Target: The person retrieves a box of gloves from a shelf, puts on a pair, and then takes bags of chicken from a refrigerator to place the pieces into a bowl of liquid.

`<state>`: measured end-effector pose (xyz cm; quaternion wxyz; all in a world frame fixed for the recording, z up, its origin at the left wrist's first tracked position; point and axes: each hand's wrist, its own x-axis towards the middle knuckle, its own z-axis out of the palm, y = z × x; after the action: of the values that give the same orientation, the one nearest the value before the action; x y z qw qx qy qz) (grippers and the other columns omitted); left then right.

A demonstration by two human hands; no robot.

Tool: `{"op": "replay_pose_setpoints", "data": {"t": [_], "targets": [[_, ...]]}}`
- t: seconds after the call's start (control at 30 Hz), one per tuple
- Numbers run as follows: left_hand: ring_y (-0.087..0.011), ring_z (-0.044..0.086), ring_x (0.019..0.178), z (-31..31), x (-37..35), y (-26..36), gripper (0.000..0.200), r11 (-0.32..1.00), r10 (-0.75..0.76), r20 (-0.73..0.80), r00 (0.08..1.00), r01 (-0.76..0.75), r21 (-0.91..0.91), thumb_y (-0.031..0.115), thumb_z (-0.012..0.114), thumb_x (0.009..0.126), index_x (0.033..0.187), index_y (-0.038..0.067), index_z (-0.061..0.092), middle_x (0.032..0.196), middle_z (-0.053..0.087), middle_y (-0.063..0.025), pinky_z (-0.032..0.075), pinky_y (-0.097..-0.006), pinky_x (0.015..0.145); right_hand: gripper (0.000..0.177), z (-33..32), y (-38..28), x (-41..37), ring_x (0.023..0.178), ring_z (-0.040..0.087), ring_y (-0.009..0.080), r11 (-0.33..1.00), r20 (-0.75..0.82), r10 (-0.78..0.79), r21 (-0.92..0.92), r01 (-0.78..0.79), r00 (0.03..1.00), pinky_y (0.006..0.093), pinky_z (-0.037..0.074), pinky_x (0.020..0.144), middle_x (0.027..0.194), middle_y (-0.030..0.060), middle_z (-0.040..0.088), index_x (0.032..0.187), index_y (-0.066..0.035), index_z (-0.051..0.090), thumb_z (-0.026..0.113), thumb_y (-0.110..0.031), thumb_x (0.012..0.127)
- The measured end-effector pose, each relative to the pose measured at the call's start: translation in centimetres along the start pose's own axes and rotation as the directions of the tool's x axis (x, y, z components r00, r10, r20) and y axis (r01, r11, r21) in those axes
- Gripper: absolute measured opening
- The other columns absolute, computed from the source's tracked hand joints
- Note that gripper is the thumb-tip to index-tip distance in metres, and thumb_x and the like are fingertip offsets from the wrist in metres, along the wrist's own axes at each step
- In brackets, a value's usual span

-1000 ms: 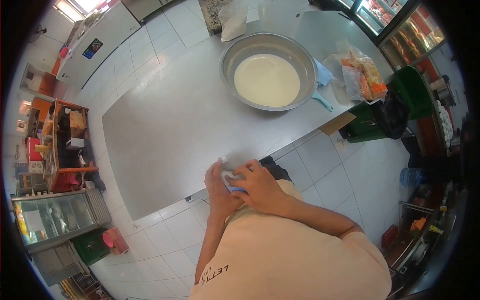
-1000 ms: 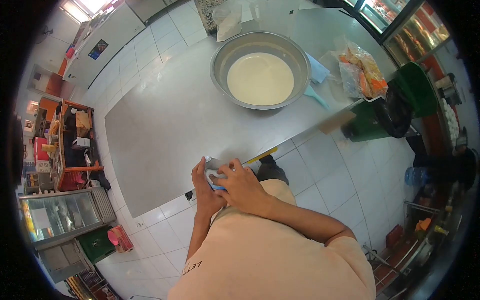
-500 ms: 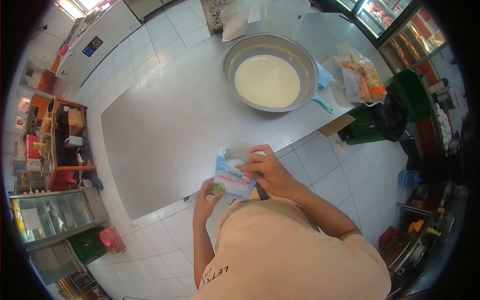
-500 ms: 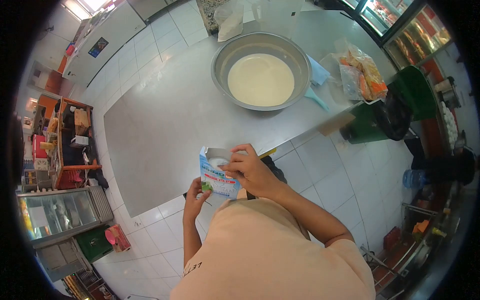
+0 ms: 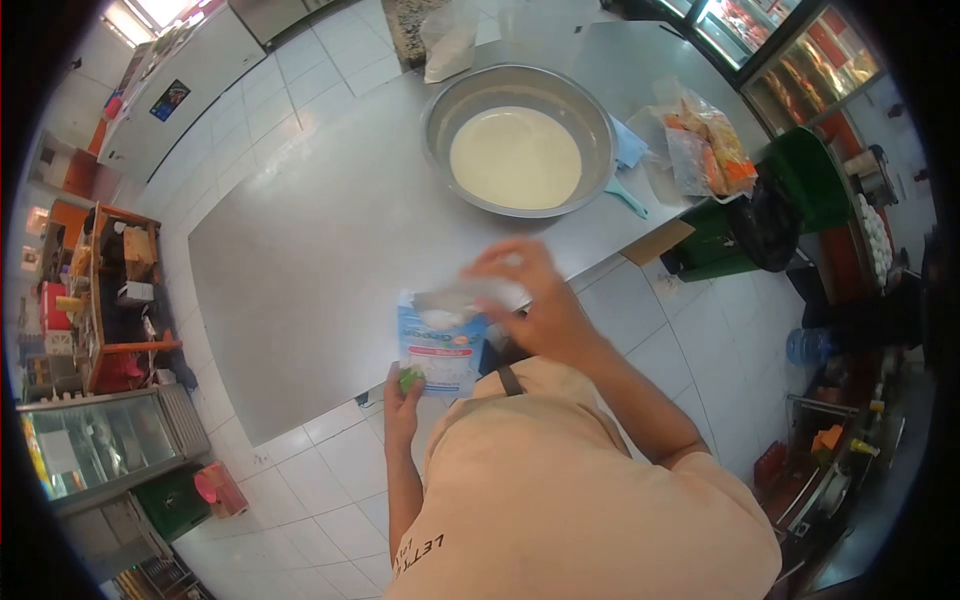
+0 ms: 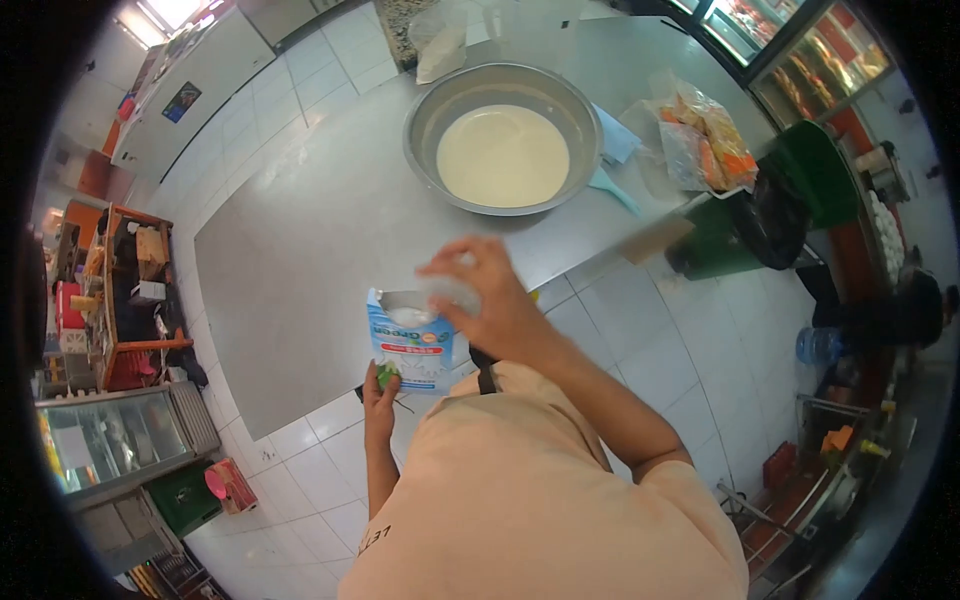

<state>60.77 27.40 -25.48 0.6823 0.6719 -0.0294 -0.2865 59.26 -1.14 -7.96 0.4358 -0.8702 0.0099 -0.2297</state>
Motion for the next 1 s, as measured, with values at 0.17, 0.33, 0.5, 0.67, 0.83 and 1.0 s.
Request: {"op": "replay_pose_setpoints", "data": {"t": [0.17, 0.33, 0.5, 0.67, 0.83, 1.0], "targets": [[-0.019, 0.048, 0.122, -0.5, 0.0, -1.4, 0.06, 1.0, 0.008, -0.147, 0.989, -0.009, -0.006, 0.027, 0.06, 0.098, 0.145, -0.002, 0.038, 0.132, 0.055, -0.0103, 0.035, -0.0338, 0.105, 0.033, -5.2, 4.7, 2.6, 0.114, 0.054, 0.0218, 0.875, 0.25, 0.282, 0.33, -0.355, 0.926, 0.0359, 0.043, 0.099, 0.119, 0.0081, 0.06, 0.12, -0.011, 0.065, 0.068, -0.014, 0.087], [-0.0186, 0.048, 0.122, -0.6, 0.1, -2.1, 0.056, 0.995, 0.051, -0.091, 0.994, -0.059, -0.079, 0.027, 0.057, 0.099, 0.144, -0.001, 0.04, 0.132, 0.055, -0.0098, 0.034, -0.0336, 0.106, 0.048, -10.9, 19.8, 0.4, 0.123, 0.053, 0.0221, 0.805, -0.494, 0.548, 0.094, -0.586, 0.675, 0.035, 0.037, 0.107, 0.132, 0.0089, 0.057, 0.138, -0.007, 0.051, 0.061, -0.024, 0.093], [-0.0207, 0.048, 0.124, 0.6, -0.8, -2.0, 0.057, 0.997, -0.028, -0.117, 0.993, 0.019, -0.078, 0.02, 0.059, 0.097, 0.145, -0.001, 0.038, 0.133, 0.053, -0.0112, 0.033, -0.0354, 0.108, 0.037, -12.6, 19.6, -2.7, 0.111, 0.056, 0.0161, 0.837, -0.594, 0.547, 0.397, -0.376, 0.59, 0.0326, 0.045, 0.094, 0.122, 0.0055, 0.061, 0.128, -0.009, 0.06, 0.059, -0.022, 0.093], [-0.0198, 0.046, 0.124, 2.7, 0.3, -1.3, 0.06, 0.998, -0.056, -0.03, 0.998, 0.055, -0.044, 0.021, 0.06, 0.095, 0.145, -0.004, 0.036, 0.132, 0.054, -0.0108, 0.034, -0.0338, 0.106, 0.018, -4.7, 10.3, -3.9, 0.09, 0.06, 0.013, 0.799, 0.339, 0.472, 0.225, -0.557, 0.814, 0.0292, 0.049, 0.079, 0.105, 0.0034, 0.065, 0.108, -0.01, 0.07, 0.063, -0.016, 0.092], [-0.0184, 0.05, 0.114, 6.1, 3.2, 2.9, 0.052, 0.993, -0.002, 0.101, 0.995, -0.01, 0.114, 0.02, 0.062, 0.092, 0.135, -0.005, 0.046, 0.12, 0.058, -0.01, 0.039, -0.0316, 0.098, 0.015, -3.6, 9.4, -3.2, 0.095, 0.06, 0.0161, 0.807, 0.458, 0.271, 0.372, -0.459, 0.847, 0.029, 0.049, 0.075, 0.117, 0.0082, 0.058, 0.097, -0.006, 0.071, 0.062, -0.006, 0.085], [-0.0181, 0.056, 0.104, 8.1, 6.9, 1.3, 0.046, 0.937, 0.149, 0.289, 0.946, -0.228, 0.264, 0.014, 0.066, 0.089, 0.128, -0.005, 0.054, 0.112, 0.062, -0.0119, 0.044, -0.0307, 0.091, 0.017, -8.1, 10.5, -3.6, 0.086, 0.058, 0.0169, 0.818, 0.45, 0.342, 0.29, -0.497, 0.825, 0.0284, 0.047, 0.072, 0.1, 0.0077, 0.063, 0.095, -0.005, 0.067, 0.064, -0.004, 0.079]]}}
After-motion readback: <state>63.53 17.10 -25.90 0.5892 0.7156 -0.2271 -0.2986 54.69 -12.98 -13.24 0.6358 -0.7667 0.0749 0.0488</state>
